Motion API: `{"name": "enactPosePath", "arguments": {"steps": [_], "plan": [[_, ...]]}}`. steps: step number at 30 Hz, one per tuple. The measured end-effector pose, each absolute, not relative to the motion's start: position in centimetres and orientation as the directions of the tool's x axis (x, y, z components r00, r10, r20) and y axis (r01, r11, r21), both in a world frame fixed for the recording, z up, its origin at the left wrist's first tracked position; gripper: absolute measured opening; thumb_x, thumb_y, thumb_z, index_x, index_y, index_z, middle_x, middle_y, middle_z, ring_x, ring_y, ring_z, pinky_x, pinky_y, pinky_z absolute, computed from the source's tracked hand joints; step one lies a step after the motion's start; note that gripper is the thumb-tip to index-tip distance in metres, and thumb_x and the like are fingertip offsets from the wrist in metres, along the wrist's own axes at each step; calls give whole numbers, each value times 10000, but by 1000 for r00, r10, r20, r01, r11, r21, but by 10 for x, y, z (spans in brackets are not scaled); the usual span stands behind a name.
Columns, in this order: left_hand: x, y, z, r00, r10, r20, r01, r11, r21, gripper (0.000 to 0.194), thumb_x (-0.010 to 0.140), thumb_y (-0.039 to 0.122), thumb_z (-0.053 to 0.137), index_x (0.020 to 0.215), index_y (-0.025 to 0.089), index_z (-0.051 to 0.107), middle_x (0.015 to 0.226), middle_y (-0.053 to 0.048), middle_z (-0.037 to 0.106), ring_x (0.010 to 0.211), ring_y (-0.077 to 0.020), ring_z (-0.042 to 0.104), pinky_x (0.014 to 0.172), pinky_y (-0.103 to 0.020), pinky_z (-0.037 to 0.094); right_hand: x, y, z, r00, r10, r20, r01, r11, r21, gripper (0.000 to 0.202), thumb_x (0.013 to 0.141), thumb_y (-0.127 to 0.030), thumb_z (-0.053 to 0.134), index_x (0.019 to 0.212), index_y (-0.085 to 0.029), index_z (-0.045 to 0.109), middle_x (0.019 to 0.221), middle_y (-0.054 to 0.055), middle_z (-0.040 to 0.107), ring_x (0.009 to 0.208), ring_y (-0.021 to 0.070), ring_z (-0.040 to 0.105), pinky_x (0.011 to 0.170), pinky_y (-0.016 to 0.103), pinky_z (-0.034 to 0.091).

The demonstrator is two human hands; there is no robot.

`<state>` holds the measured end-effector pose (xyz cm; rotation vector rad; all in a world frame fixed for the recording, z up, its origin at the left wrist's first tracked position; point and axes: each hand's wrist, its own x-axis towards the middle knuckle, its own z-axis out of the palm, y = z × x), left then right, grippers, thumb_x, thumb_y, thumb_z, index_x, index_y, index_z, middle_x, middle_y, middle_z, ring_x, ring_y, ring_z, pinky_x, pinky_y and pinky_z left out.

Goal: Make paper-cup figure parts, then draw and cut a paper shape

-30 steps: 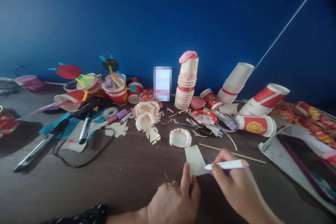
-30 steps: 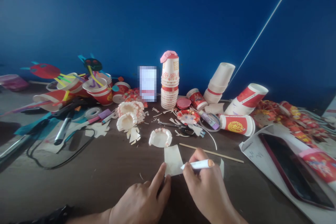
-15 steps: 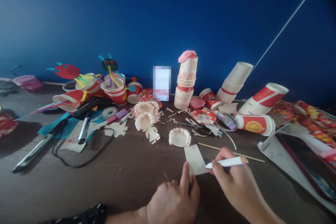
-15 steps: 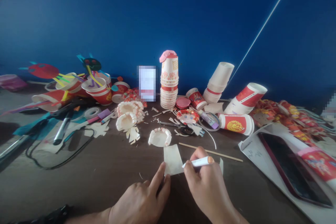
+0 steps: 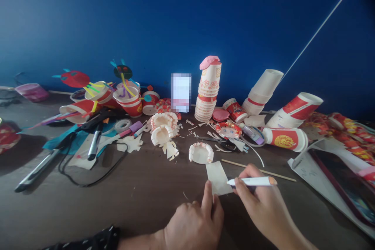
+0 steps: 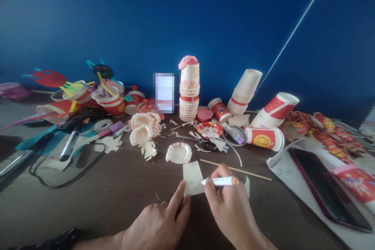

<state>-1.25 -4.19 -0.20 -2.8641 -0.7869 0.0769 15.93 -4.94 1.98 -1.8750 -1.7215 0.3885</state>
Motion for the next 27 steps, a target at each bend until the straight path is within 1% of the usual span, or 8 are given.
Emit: {"name": "enactPosePath", "arguments": {"steps": [2, 7, 12, 17, 22, 27], "plan": [[-13, -43, -2, 855, 518, -19, 507, -844, -176, 394, 817, 206, 424, 1185, 66, 427, 1153, -337, 455, 508, -189, 612, 374, -276, 471, 159, -49, 20, 127, 978, 164, 820, -10, -572, 215, 816, -343, 412, 633, -232, 402, 441, -41, 538, 385, 138, 514, 383, 219, 372], [-13, -44, -3, 848, 530, 4, 522, -834, -182, 375, 830, 201, 405, 1186, 85, 431, 1150, -328, 461, 496, -172, 606, 384, -260, 465, 158, -50, 22, 104, 977, 188, 816, 24, -578, 221, 824, -351, 408, 639, -231, 407, 414, -62, 474, 353, 126, 469, 367, 215, 352], [-13, -44, -3, 849, 528, 1, 519, -835, -183, 389, 813, 194, 434, 1185, 82, 433, 1149, -328, 463, 492, -177, 605, 376, -264, 463, 158, -50, 21, 95, 979, 179, 800, 31, -599, 214, 819, -357, 423, 647, -230, 410, 407, -77, 429, 345, 118, 448, 362, 205, 342], [-12, -43, -1, 853, 521, -23, 509, -842, -178, 395, 811, 195, 432, 1188, 74, 431, 1159, -329, 456, 502, -188, 611, 373, -280, 473, 158, -50, 20, 98, 981, 165, 795, 22, -606, 205, 810, -348, 432, 645, -228, 421, 399, -80, 420, 339, 115, 437, 353, 198, 336], [-12, -42, -1, 855, 518, -13, 508, -842, -183, 396, 814, 203, 431, 1188, 73, 429, 1154, -334, 457, 494, -182, 609, 374, -279, 475, 158, -50, 23, 107, 980, 167, 807, 12, -590, 219, 813, -350, 420, 629, -232, 398, 401, -78, 420, 344, 118, 443, 364, 205, 344], [-13, -44, -3, 849, 528, -3, 519, -836, -180, 390, 809, 202, 437, 1179, 78, 442, 1152, -324, 467, 488, -186, 606, 362, -285, 473, 159, -49, 25, 128, 982, 140, 825, -27, -564, 203, 802, -325, 417, 623, -234, 389, 425, -53, 504, 378, 131, 488, 397, 217, 365]]}}
